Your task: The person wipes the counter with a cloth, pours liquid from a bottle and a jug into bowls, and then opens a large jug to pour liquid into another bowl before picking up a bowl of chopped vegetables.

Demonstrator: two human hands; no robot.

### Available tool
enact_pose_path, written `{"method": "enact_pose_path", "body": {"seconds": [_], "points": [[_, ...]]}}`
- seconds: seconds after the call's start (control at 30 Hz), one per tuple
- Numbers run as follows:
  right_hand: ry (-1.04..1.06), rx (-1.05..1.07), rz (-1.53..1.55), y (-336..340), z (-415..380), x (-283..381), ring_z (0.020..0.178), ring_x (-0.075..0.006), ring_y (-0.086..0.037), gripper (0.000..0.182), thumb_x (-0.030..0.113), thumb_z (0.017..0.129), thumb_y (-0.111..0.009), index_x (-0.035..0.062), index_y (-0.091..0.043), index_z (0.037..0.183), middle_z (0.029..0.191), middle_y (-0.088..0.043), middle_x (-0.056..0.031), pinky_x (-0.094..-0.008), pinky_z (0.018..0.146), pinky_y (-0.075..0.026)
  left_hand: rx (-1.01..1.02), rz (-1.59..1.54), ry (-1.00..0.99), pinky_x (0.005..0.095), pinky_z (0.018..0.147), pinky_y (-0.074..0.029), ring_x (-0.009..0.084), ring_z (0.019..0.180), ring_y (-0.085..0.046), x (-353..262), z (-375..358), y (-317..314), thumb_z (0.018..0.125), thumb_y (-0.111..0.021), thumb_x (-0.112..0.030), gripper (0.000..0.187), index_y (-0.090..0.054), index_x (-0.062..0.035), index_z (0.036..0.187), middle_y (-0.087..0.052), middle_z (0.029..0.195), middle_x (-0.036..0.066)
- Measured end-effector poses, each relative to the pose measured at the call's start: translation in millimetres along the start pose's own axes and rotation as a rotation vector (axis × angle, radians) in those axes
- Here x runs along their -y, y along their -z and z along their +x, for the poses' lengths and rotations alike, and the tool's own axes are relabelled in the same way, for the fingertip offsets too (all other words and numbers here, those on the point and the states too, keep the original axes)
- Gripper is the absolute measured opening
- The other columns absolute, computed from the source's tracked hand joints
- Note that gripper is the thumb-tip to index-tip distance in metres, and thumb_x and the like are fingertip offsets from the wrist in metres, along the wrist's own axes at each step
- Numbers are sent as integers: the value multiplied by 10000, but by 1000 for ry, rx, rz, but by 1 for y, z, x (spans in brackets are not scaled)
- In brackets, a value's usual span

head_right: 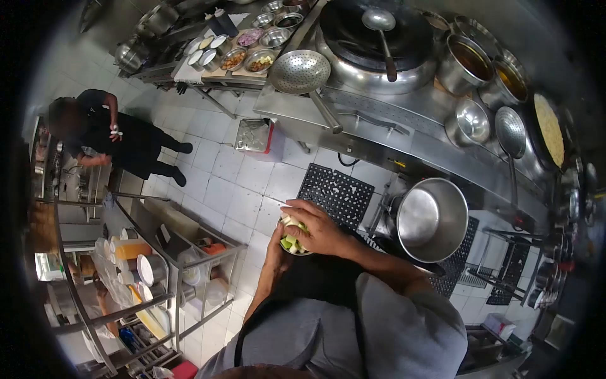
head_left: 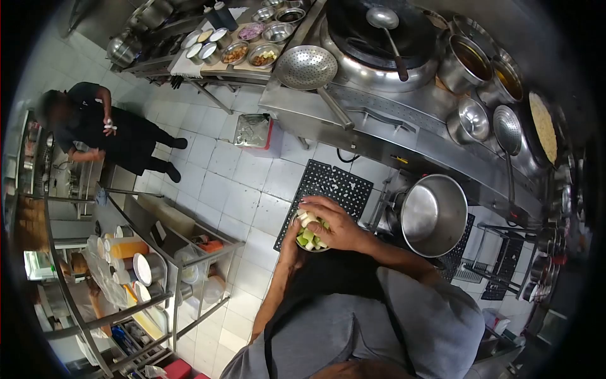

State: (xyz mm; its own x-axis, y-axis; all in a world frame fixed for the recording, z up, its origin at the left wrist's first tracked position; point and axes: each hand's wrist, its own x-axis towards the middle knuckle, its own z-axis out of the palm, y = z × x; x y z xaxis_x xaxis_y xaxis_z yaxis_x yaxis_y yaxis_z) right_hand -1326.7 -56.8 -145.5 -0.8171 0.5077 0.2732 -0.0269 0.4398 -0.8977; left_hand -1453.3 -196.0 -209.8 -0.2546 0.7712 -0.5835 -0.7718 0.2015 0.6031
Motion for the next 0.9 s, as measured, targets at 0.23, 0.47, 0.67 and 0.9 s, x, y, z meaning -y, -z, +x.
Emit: {"method": "enact_pose_path", "body": {"seconds": [0.23, 0.47, 0.67, 0.9], "points": [[-173, -139, -22, -25, 34, -1, 1265, -333, -559, 360, 174, 1008, -566, -5, -603, 1318, 1373, -556, -180, -394, 1060, -450, 132, 143, -45, 364, 1095, -424, 258, 1326, -499, -61, 26, 30, 1001, -598, -371, 676, -345, -60, 1544, -478, 1471, 161], [-382, -131, -186, -58, 61, -3, 1315, -346, -506, 404, 237, 1055, -489, 15, -541, 1389, 1410, -518, -191, -397, 1091, -417, 224, 347, -70, 341, 1119, -383, 250, 1360, -459, -113, 56, 70, 970, -650, -354, 719, -353, -22, 1534, -461, 1492, 172], [-528, -200, -267, -70, 57, -2, 1330, -366, -490, 427, 270, 1068, -461, 25, -511, 1414, 1421, -499, -201, -397, 1119, -387, 270, 255, 17, 345, 1118, -385, 260, 1355, -466, -127, 93, 84, 947, -689, -341, 760, -341, -7, 1535, -446, 1504, 191], [-606, -331, -282, -61, 57, 2, 1326, -392, -490, 431, 287, 1070, -449, 18, -523, 1398, 1416, -503, -213, -404, 1122, -386, 324, 318, 42, 332, 1091, -409, 254, 1311, -503, -141, 126, 69, 932, -714, -362, 765, -367, -20, 1522, -485, 1467, 190]]}}
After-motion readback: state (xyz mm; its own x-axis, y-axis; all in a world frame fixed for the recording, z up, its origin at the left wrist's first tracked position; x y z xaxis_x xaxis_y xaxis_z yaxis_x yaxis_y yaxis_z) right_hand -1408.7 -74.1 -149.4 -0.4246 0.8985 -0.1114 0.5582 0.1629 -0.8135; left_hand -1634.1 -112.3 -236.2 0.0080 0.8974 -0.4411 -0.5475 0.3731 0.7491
